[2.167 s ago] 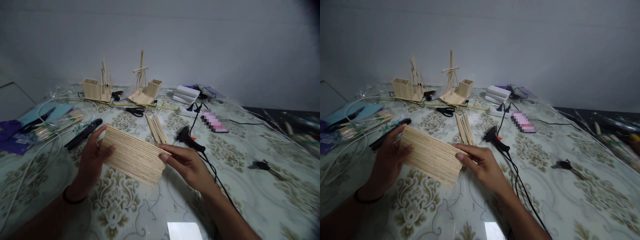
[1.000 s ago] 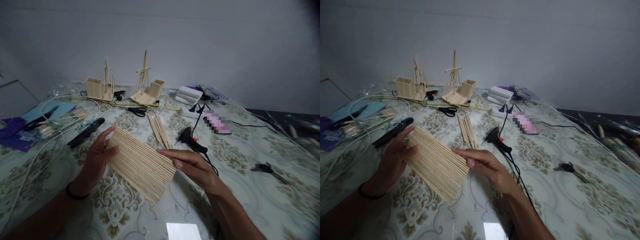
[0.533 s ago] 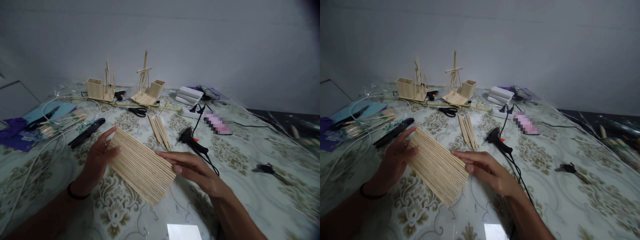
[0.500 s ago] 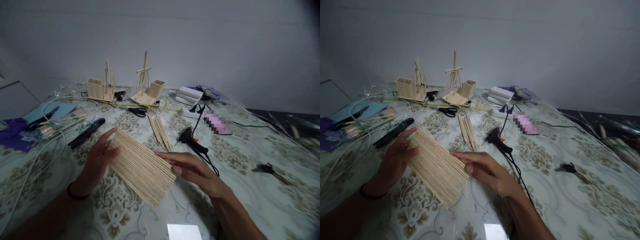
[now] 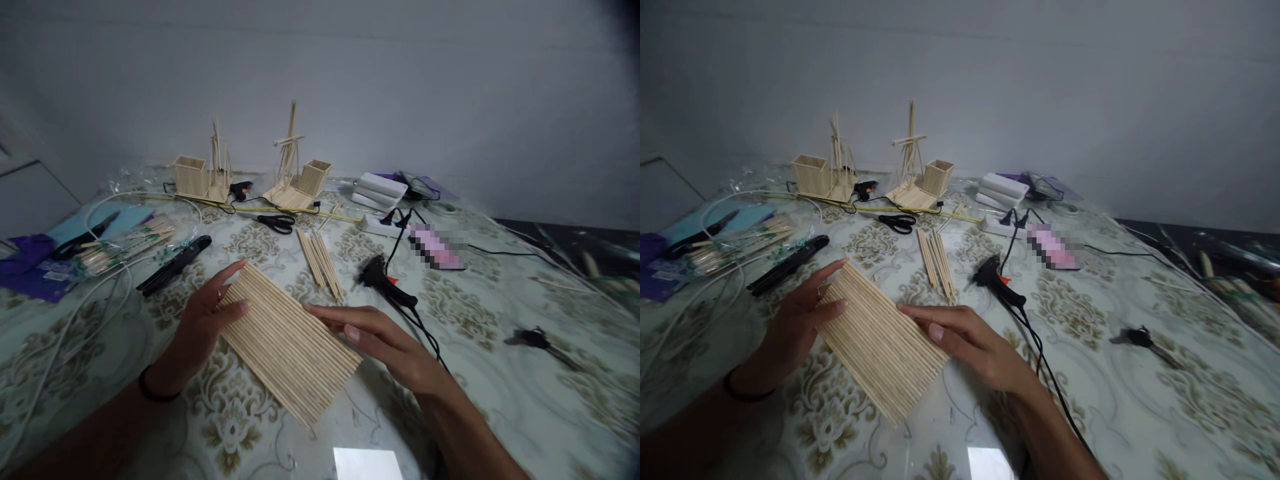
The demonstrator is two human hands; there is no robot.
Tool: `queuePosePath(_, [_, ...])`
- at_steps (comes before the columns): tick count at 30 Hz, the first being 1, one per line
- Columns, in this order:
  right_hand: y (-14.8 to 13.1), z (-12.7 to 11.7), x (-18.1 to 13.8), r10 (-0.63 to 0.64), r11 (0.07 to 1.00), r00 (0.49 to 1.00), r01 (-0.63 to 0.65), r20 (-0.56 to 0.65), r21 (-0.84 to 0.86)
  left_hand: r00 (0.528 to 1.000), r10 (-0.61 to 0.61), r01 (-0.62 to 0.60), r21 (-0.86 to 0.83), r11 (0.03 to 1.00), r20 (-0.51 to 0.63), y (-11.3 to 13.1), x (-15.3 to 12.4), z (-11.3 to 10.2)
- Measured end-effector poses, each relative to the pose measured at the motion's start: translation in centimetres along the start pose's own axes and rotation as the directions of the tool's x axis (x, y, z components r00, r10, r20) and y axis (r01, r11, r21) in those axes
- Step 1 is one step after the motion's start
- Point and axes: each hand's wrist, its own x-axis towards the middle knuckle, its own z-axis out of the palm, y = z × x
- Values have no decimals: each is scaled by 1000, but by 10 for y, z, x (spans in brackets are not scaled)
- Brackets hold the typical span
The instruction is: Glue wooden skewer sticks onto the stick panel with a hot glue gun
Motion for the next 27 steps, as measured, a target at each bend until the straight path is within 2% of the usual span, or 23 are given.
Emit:
queuePosePath(5, [-1,2,2,16,1000,1000,-16,0,1,1000,11,-10,33,999,-26,0,-3,4])
queuePosePath(27, [14,12,3,53,992,998,-58,47,116,998,-42,36,112,993,56,-10,-9,4])
